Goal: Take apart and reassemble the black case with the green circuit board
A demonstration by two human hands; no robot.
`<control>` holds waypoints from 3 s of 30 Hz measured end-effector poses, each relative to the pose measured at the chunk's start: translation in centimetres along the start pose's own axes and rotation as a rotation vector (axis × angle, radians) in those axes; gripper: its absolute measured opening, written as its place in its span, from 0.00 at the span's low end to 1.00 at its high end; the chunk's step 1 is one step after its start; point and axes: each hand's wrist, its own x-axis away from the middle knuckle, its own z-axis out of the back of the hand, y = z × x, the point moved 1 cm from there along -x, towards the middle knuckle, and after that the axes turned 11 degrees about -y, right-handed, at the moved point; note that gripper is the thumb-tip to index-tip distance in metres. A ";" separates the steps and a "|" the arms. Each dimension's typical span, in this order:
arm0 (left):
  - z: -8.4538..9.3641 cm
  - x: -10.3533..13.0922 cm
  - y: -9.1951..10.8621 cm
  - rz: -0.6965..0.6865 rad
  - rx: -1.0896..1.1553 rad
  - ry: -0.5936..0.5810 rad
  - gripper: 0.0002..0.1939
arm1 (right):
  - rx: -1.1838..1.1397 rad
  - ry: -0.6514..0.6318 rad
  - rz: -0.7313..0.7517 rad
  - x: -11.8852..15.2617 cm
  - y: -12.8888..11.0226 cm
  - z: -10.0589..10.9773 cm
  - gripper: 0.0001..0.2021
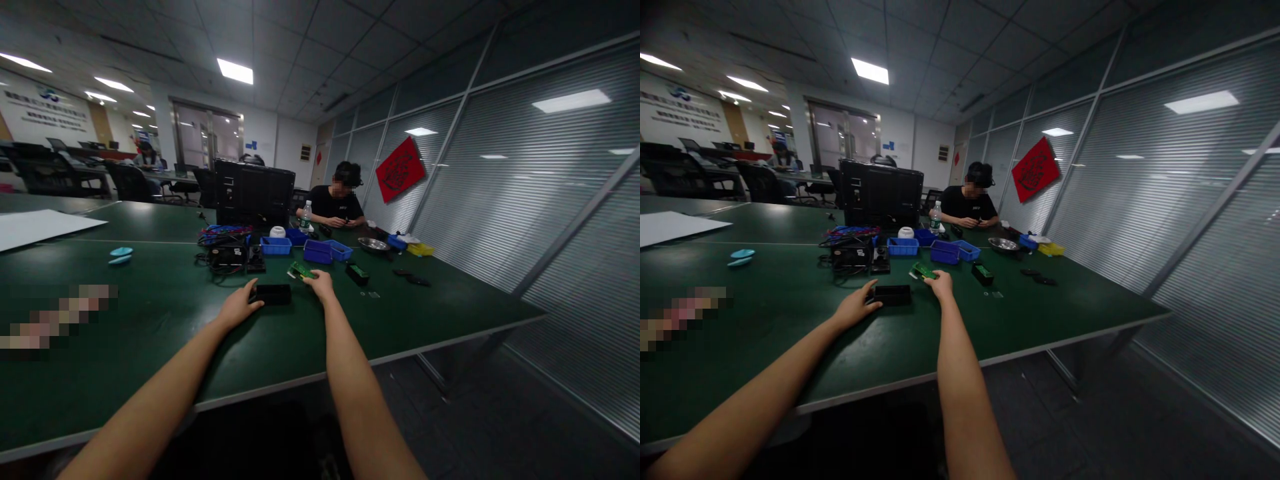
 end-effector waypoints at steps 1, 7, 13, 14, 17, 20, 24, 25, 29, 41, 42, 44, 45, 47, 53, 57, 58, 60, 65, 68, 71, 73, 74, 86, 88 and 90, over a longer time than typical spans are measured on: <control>0.0 0.0 0.1 0.003 -0.012 0.005 0.37 | -0.138 -0.041 0.072 0.1 -0.5 -0.2 0.24; 0.1 0.3 0.8 0.020 -0.029 0.006 0.39 | -0.341 -0.322 0.412 1.7 -3.4 -1.7 0.24; 0.3 0.4 1.1 0.035 -0.035 -0.016 0.40 | -0.041 -0.369 0.435 2.6 -4.2 -2.2 0.21; 0.3 0.4 1.1 0.033 -0.033 -0.017 0.40 | -0.023 -0.367 0.433 2.6 -4.2 -2.2 0.21; 0.2 0.4 1.0 0.029 -0.041 -0.009 0.40 | 0.000 -0.363 0.427 2.5 -4.0 -2.0 0.21; 0.2 0.3 0.9 0.029 -0.048 -0.005 0.40 | 0.013 -0.396 0.417 2.4 -4.0 -2.0 0.20; 0.1 0.3 0.9 0.029 -0.045 -0.010 0.40 | -0.030 -0.488 0.394 2.5 -4.0 -2.0 0.24; 0.1 0.3 0.9 0.026 -0.043 -0.007 0.40 | -0.047 -0.496 0.373 2.6 -4.0 -1.9 0.26; 0.1 0.3 0.8 0.008 -0.025 0.001 0.40 | -0.062 -0.475 0.302 2.8 -4.0 -1.8 0.26; 0.0 0.3 0.4 -0.052 0.031 0.012 0.38 | 0.278 -0.197 0.038 1.5 -1.9 -1.4 0.24; -0.1 0.2 0.3 -0.054 0.033 0.012 0.38 | 0.315 -0.091 -0.072 1.3 -1.4 -0.9 0.25; -0.1 0.2 0.2 -0.050 0.032 0.011 0.38 | 0.357 0.071 -0.231 1.0 -0.4 0.2 0.26; -0.1 0.2 0.2 -0.049 0.032 0.012 0.38 | 0.364 0.122 -0.272 1.0 0.0 0.7 0.27; -0.1 0.2 0.3 -0.054 0.032 0.014 0.38 | 0.347 0.170 -0.320 0.9 0.6 1.4 0.29; 0.1 0.4 0.5 -0.042 0.038 -0.004 0.37 | 0.343 0.150 -0.374 0.5 1.1 1.5 0.28; 0.1 0.4 0.4 -0.054 0.031 0.003 0.36 | 0.348 0.249 -0.384 0.4 1.7 1.2 0.23; 0.1 0.4 0.4 -0.055 0.028 0.005 0.36 | 0.342 0.277 -0.381 0.3 1.8 1.2 0.23; 0.1 0.4 0.4 -0.050 0.024 0.005 0.36 | 0.337 0.306 -0.373 0.3 2.1 1.3 0.22; 0.1 0.3 0.3 -0.048 0.024 0.007 0.36 | 0.374 0.256 -0.345 0.4 1.5 0.8 0.23; 0.0 0.2 0.3 -0.058 0.030 0.008 0.36 | 0.419 0.174 -0.279 0.9 0.2 -1.0 0.25; -0.1 0.1 0.2 -0.060 0.031 0.047 0.36 | 0.459 0.066 -0.166 1.8 -1.6 -3.4 0.27; 0.0 0.1 0.2 -0.051 0.023 0.115 0.36 | 0.455 -0.047 -0.076 2.4 -2.7 -5.0 0.28; 0.1 0.2 0.3 -0.048 0.014 0.158 0.36 | 0.423 -0.133 -0.023 2.6 -3.2 -5.6 0.26; -0.1 -1.2 2.4 -0.023 -0.046 0.139 0.24 | 0.341 -0.097 -0.055 2.4 -3.0 -5.8 0.19; -0.1 -1.2 2.3 -0.014 -0.034 0.090 0.22 | 0.360 -0.084 -0.059 2.1 -2.6 -5.8 0.18; 0.2 -0.7 2.0 -0.010 -0.029 0.073 0.22 | 0.357 -0.071 -0.046 1.8 -2.2 -5.7 0.18</control>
